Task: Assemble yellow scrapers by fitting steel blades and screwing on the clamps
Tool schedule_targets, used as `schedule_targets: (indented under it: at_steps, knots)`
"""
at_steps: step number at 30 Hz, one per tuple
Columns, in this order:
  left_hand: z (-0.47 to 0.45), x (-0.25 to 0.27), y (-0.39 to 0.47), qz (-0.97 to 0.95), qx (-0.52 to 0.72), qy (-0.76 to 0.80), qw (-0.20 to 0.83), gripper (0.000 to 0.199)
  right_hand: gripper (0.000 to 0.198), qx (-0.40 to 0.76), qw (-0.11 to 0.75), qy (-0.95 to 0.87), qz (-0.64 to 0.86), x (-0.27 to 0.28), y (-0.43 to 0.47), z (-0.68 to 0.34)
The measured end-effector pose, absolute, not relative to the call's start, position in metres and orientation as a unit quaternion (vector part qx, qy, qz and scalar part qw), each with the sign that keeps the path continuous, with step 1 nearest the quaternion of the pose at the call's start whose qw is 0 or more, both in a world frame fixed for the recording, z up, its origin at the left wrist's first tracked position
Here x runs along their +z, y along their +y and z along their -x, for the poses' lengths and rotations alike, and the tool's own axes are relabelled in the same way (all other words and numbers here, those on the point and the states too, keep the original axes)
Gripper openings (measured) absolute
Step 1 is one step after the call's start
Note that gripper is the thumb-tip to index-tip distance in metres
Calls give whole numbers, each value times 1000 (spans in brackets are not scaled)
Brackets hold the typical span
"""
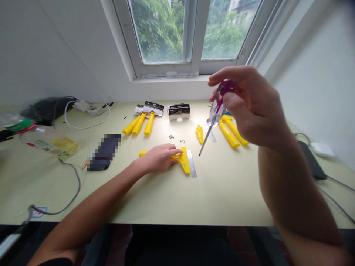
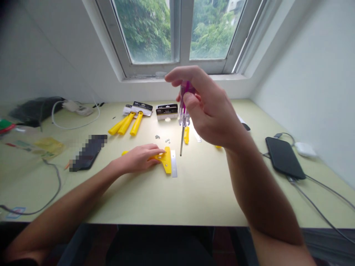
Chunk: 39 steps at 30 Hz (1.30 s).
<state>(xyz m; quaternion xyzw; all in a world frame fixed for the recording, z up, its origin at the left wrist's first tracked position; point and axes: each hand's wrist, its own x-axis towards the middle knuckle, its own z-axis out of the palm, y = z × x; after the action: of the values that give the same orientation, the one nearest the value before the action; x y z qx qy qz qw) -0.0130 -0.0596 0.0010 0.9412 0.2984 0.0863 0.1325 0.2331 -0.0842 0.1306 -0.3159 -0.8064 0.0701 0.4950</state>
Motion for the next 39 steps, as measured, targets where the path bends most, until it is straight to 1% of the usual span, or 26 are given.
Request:
schedule_targets:
  at_steps: [2,7,12,19,21,23,26,28,30,31,33,39]
  knots:
    - [13,-2,-59,-940,98,291,146,33,32,54,488,-811,320,129,-82,-233]
    - [11,-3,-60,-942,130,261,167,30,30,45,493,-813,307,129,-82,-232]
    - [14,3,-60,-938,158,254,175,33,27,61,500,-800,326,128,-84,-231]
    - [16,4,-58,-939,151,259,170,34,23,63,468,-796,379,125,-87,-224]
    - [17,4,-57,-935,161,264,171,33,16,73,418,-824,376,124,-86,-221]
    - [19,6,-54,-930,180,268,177,34,12,96,322,-861,382,120,-80,-219]
    - [23,8,-49,-917,220,280,179,34,16,142,167,-874,434,105,-64,-217]
    - [26,8,-46,-908,243,292,175,33,20,190,88,-859,467,90,-51,-216]
    - [27,7,-43,-902,255,302,174,32,25,252,29,-840,481,76,-40,-214]
    - [27,6,-43,-899,259,306,174,32,27,281,11,-829,483,70,-36,-213]
    - [26,3,-42,-896,265,310,175,32,27,321,3,-814,484,62,-32,-210]
    - [23,-5,-42,-894,258,321,175,32,17,336,61,-815,468,54,-31,-199]
